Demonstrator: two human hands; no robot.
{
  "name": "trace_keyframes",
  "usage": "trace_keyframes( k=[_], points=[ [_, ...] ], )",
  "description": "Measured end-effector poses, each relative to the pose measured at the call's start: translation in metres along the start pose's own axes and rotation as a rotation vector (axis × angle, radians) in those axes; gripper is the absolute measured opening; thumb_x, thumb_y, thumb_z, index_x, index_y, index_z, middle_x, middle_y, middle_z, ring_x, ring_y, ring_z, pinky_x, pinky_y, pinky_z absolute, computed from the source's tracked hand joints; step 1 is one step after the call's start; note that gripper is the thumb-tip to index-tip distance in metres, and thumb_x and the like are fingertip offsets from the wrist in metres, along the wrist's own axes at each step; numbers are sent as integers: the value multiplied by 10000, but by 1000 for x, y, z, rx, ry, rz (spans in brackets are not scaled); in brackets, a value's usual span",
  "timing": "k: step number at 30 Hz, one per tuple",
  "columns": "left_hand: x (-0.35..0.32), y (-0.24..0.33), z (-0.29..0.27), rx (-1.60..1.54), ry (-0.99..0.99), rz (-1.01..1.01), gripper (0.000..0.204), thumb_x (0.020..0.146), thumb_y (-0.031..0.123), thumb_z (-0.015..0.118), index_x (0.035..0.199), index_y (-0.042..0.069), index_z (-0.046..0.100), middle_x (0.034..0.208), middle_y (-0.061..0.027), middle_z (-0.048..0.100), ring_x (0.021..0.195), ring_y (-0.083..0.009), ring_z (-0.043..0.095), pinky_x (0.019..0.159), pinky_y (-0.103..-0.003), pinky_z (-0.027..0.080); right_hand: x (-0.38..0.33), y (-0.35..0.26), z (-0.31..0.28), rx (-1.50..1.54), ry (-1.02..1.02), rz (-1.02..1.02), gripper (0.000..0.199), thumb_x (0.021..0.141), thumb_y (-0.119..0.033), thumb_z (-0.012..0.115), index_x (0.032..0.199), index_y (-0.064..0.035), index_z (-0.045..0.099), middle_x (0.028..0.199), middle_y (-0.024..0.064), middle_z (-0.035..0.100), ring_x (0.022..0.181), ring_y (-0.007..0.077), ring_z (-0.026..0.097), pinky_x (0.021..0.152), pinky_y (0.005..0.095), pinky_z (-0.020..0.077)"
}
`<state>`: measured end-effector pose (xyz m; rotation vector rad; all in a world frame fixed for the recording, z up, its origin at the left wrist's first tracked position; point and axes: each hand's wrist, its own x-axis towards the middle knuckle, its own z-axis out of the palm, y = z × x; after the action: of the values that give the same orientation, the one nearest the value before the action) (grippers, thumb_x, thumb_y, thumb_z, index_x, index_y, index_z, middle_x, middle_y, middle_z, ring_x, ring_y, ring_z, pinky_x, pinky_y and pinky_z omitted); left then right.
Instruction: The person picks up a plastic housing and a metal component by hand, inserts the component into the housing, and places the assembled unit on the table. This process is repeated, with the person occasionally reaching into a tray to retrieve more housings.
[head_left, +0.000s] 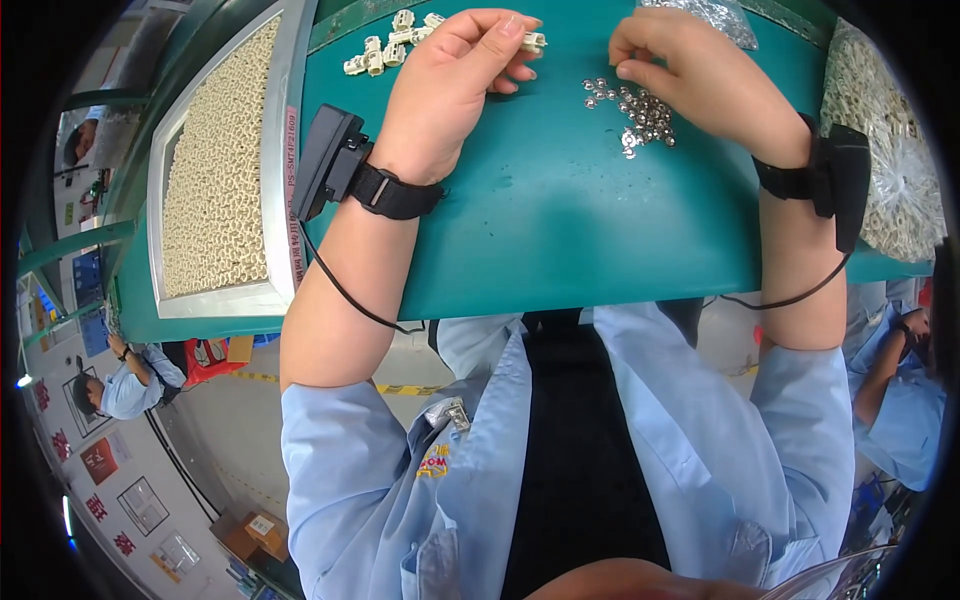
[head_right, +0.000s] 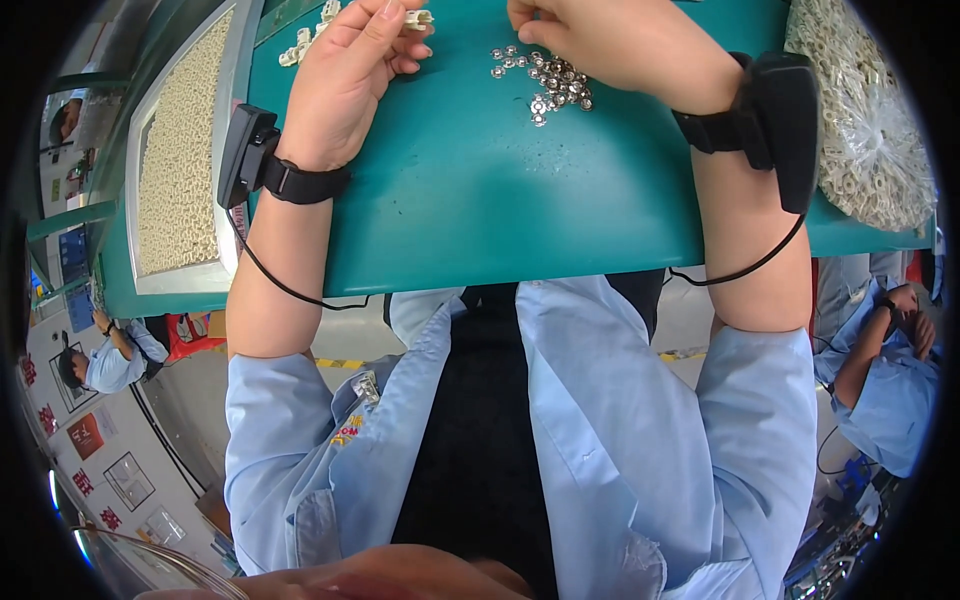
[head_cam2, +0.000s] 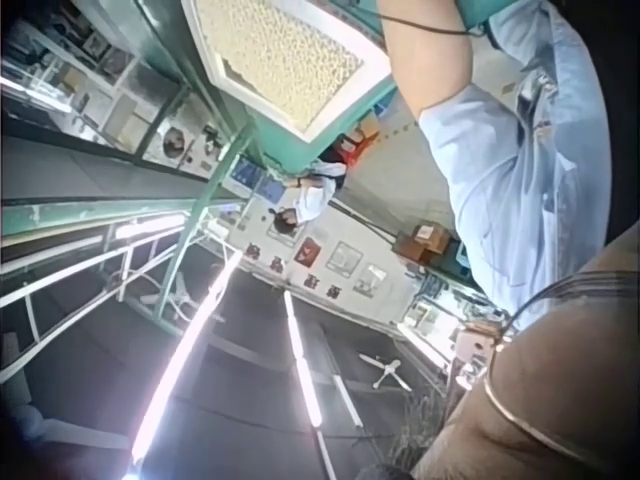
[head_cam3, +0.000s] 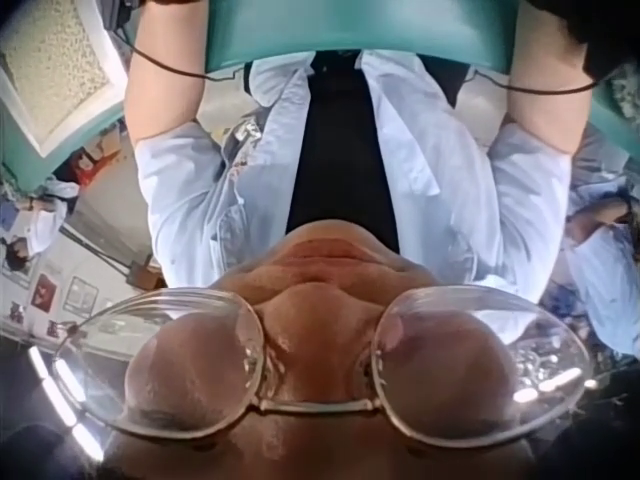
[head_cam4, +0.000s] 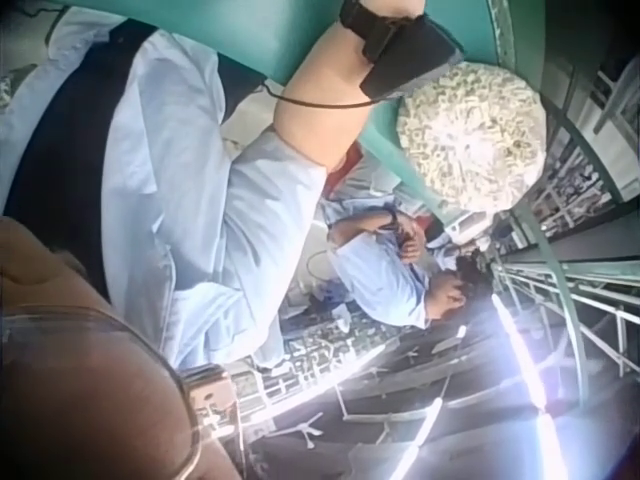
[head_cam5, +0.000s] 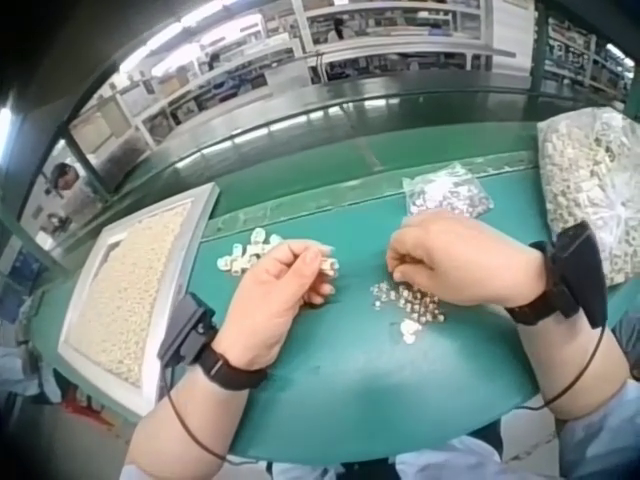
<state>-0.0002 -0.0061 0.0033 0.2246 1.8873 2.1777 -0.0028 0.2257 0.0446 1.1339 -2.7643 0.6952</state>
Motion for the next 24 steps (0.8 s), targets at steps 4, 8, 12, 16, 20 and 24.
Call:
trace_keyframes(
  k=[4,8,12,16,20,24],
  points=[
    [1,3,3,35,-8,7,178,964,202,546,1033,49,605,864,5,614,734,-67,549,685,-190,437,-8,-3,-18,5,-160,216,125,809,-128,606,817,-3,612,770,152,610,732,312,593,651,371,474],
    [2,2,4,40,-42,25,179,964,205,547,1030,50,607,861,7,615,736,-67,550,687,-189,437,-21,9,-16,170,-240,237,157,777,-44,670,817,-23,520,689,54,510,666,174,534,599,314,421],
    [0,1,2,81,-12,23,180,962,207,551,1025,49,610,859,7,616,738,-68,552,689,-189,438,-18,0,-3,68,-274,245,181,770,-52,695,826,-16,527,659,35,515,632,119,529,559,282,414],
    [2,1,4,87,-21,23,180,959,208,557,1022,50,614,857,6,617,738,-68,553,693,-191,440,-11,2,8,292,-291,343,159,782,-47,678,839,-14,533,635,46,534,591,129,533,546,279,420],
    [3,0,5,95,-30,32,181,955,211,563,1021,51,615,856,7,618,740,-68,554,695,-194,442,-5,-2,12,221,-178,226,132,808,-53,647,838,-11,526,614,56,527,550,131,519,527,279,418],
    [2,-1,3,98,-35,36,180,954,214,567,1018,52,614,850,10,615,739,-67,555,696,-194,443,2,-16,-3,159,-295,341,117,800,-115,615,825,-1,609,745,153,620,704,297,605,626,364,470]
  ],
)
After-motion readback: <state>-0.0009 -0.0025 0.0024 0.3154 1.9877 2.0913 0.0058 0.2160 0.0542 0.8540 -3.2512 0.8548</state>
